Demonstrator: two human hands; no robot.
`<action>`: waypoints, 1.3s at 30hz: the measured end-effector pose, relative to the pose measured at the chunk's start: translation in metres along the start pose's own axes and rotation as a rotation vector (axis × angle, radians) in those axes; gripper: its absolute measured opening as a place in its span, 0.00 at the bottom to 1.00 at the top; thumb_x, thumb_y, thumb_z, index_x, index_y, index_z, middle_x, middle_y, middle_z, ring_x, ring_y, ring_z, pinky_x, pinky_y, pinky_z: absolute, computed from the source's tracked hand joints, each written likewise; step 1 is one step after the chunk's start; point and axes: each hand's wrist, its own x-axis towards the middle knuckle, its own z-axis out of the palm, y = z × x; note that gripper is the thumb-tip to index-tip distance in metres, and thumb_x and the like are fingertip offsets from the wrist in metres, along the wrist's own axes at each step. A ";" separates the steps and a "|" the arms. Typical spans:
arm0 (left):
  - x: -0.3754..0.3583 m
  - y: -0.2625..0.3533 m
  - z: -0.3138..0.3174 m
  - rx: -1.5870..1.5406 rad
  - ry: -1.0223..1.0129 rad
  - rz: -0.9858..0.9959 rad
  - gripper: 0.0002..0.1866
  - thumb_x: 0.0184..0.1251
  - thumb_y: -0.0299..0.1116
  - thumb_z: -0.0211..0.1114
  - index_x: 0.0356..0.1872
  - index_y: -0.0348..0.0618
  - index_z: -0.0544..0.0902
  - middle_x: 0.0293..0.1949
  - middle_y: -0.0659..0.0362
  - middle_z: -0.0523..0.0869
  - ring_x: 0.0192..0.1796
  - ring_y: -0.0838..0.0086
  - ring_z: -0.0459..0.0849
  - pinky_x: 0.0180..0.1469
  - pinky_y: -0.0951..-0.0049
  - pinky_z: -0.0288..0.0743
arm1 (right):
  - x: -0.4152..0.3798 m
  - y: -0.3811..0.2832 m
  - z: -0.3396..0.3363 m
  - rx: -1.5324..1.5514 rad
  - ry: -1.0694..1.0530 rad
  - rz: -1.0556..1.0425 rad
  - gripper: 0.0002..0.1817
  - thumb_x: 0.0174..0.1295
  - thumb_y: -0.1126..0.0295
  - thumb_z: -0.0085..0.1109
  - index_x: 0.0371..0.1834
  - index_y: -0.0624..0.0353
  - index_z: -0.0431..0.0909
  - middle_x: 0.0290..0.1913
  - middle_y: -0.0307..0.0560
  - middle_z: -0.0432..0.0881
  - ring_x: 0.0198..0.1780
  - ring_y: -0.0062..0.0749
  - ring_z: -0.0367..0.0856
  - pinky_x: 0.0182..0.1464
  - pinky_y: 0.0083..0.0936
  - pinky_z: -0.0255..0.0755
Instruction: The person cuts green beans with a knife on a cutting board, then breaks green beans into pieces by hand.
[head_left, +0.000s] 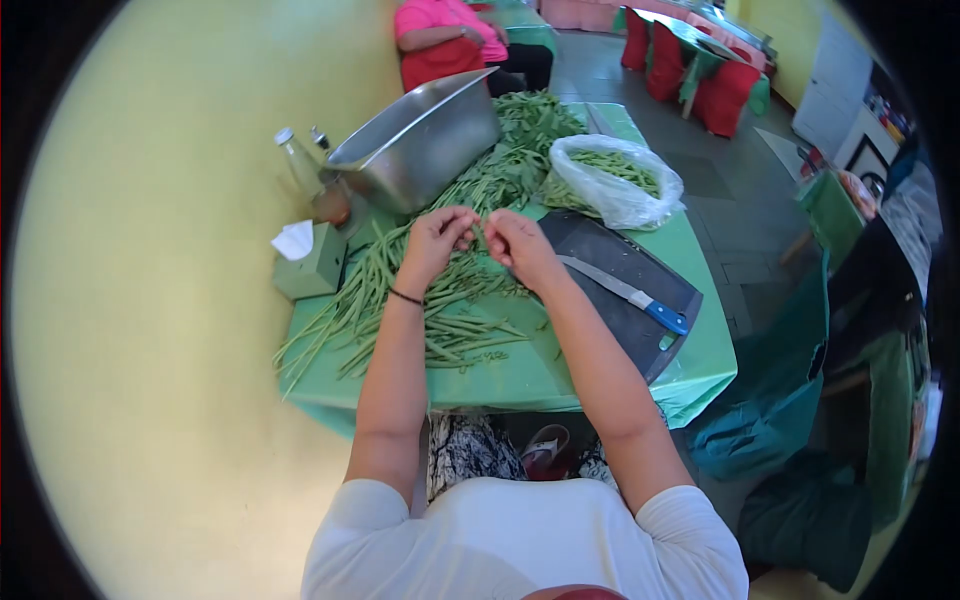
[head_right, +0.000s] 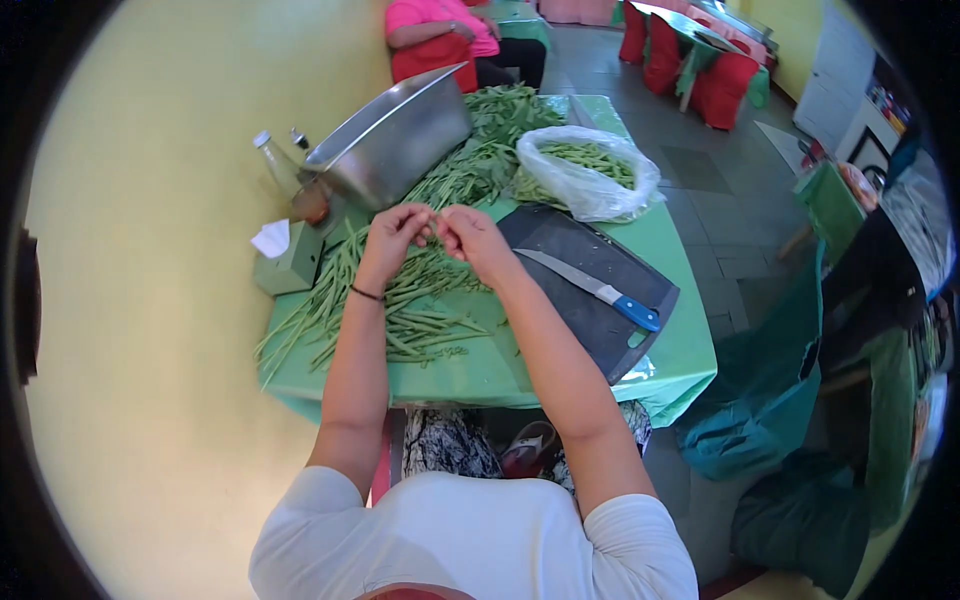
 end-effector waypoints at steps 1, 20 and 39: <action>0.001 -0.003 -0.003 -0.056 -0.006 -0.022 0.07 0.67 0.24 0.58 0.41 0.36 0.84 0.32 0.61 0.84 0.31 0.82 0.77 0.34 0.85 0.73 | -0.001 -0.004 0.000 -0.127 0.059 0.037 0.14 0.68 0.63 0.48 0.27 0.56 0.74 0.18 0.34 0.69 0.18 0.18 0.61 0.21 0.14 0.55; 0.051 0.019 0.095 0.180 -0.228 -0.047 0.04 0.64 0.27 0.61 0.36 0.39 0.83 0.28 0.61 0.85 0.30 0.80 0.84 0.29 0.83 0.74 | -0.010 0.030 -0.004 -1.458 0.011 -0.156 0.12 0.58 0.62 0.54 0.38 0.56 0.81 0.31 0.47 0.84 0.30 0.47 0.80 0.36 0.38 0.73; -0.042 0.084 0.022 0.960 -0.244 0.216 0.10 0.61 0.32 0.61 0.38 0.38 0.85 0.36 0.54 0.85 0.36 0.61 0.81 0.42 0.66 0.75 | -0.002 0.025 -0.013 -1.650 0.254 -0.155 0.07 0.54 0.68 0.56 0.33 0.57 0.80 0.28 0.48 0.83 0.28 0.48 0.78 0.34 0.39 0.71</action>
